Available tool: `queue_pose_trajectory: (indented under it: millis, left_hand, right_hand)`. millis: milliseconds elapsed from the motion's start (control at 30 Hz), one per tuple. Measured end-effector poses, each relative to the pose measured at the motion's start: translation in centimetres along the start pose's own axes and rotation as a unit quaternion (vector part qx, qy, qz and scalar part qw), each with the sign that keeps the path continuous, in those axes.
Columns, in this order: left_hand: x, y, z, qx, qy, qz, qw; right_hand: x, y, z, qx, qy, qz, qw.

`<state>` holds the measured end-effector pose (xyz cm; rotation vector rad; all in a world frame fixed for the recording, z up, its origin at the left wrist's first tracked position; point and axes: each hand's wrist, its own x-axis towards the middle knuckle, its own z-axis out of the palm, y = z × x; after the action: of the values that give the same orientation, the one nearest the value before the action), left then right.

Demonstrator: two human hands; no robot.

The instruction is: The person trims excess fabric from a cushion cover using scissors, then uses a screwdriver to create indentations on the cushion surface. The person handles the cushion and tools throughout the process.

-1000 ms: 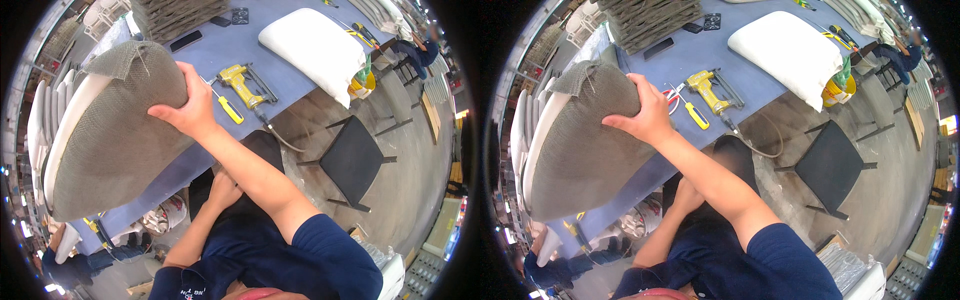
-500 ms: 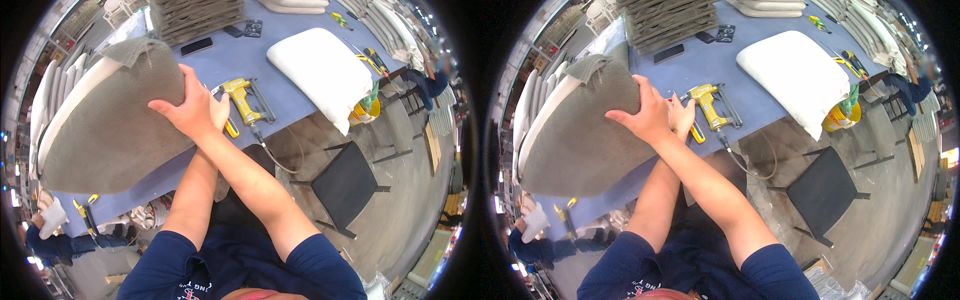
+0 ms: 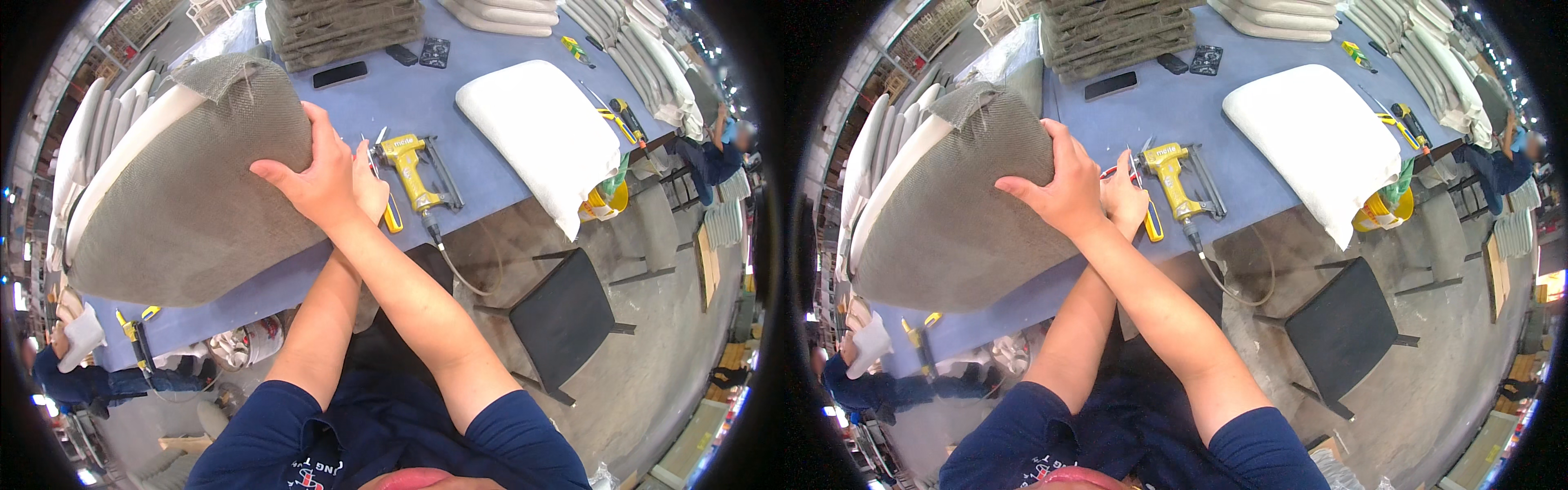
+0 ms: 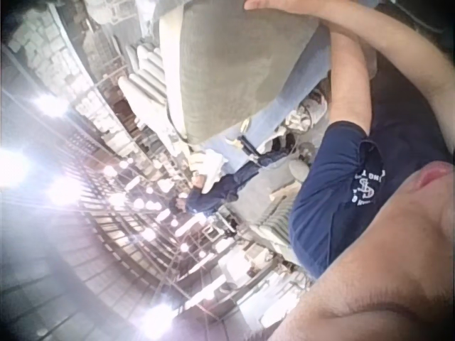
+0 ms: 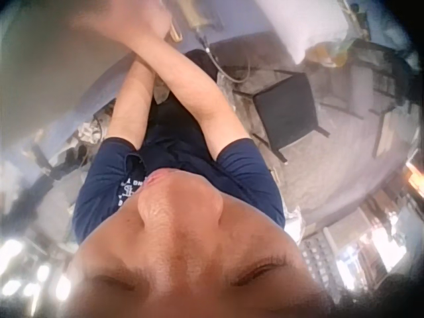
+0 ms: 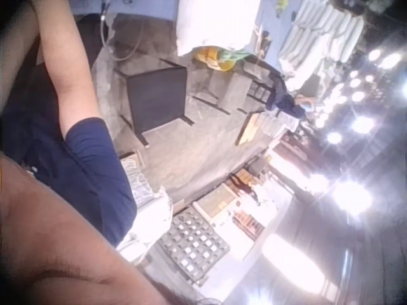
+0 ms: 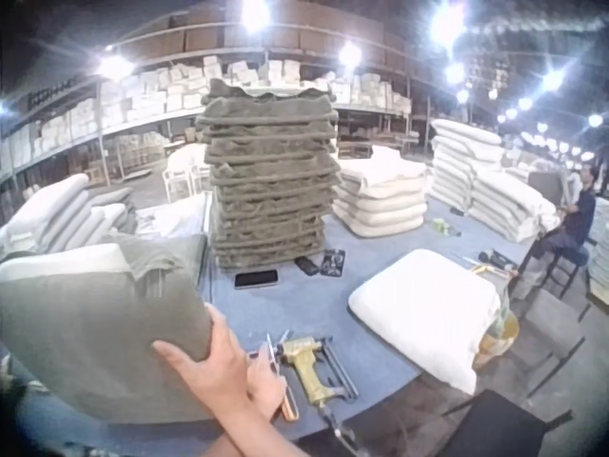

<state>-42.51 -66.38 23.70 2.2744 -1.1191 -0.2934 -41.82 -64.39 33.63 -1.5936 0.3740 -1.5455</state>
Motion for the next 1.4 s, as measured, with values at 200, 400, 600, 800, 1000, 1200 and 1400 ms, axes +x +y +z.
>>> queue_pose_trajectory:
  millis: [200,400,600,800,1000,1200,1400]
  left_hand:
    - [0.4,-5.5,4.3,-0.094,0.133,0.074,0.984]
    - [0.1,-4.7,5.2,-0.052,0.137,0.056,0.988]
    - [-1.2,-2.1,-0.8,-0.062,0.088,0.020,0.994]
    - [-1.0,-1.8,-1.1,-0.090,0.068,-0.004,0.994]
    - [-1.0,-0.7,-1.1,-0.159,0.044,-0.029,0.986]
    - [-3.8,0.6,0.0,-0.466,-0.037,-0.057,0.882]
    - [-14.4,-8.4,-3.9,-0.118,-0.063,0.204,0.970]
  right_hand:
    - [-0.1,-0.8,0.7,-0.010,-0.012,0.023,1.000]
    - [0.2,-0.2,-0.1,0.017,-0.022,0.034,0.999]
    - [-0.6,-1.0,0.8,0.005,-0.045,-0.016,0.999]
    - [-1.9,-1.4,-0.2,0.025,-0.045,-0.015,0.999]
    - [-1.9,-1.5,-0.4,0.036,-0.042,-0.025,0.998]
    - [-1.4,-1.2,-1.0,-0.015,-0.051,-0.010,0.999]
    - [-0.5,-2.4,-0.7,-0.013,-0.086,0.076,0.993]
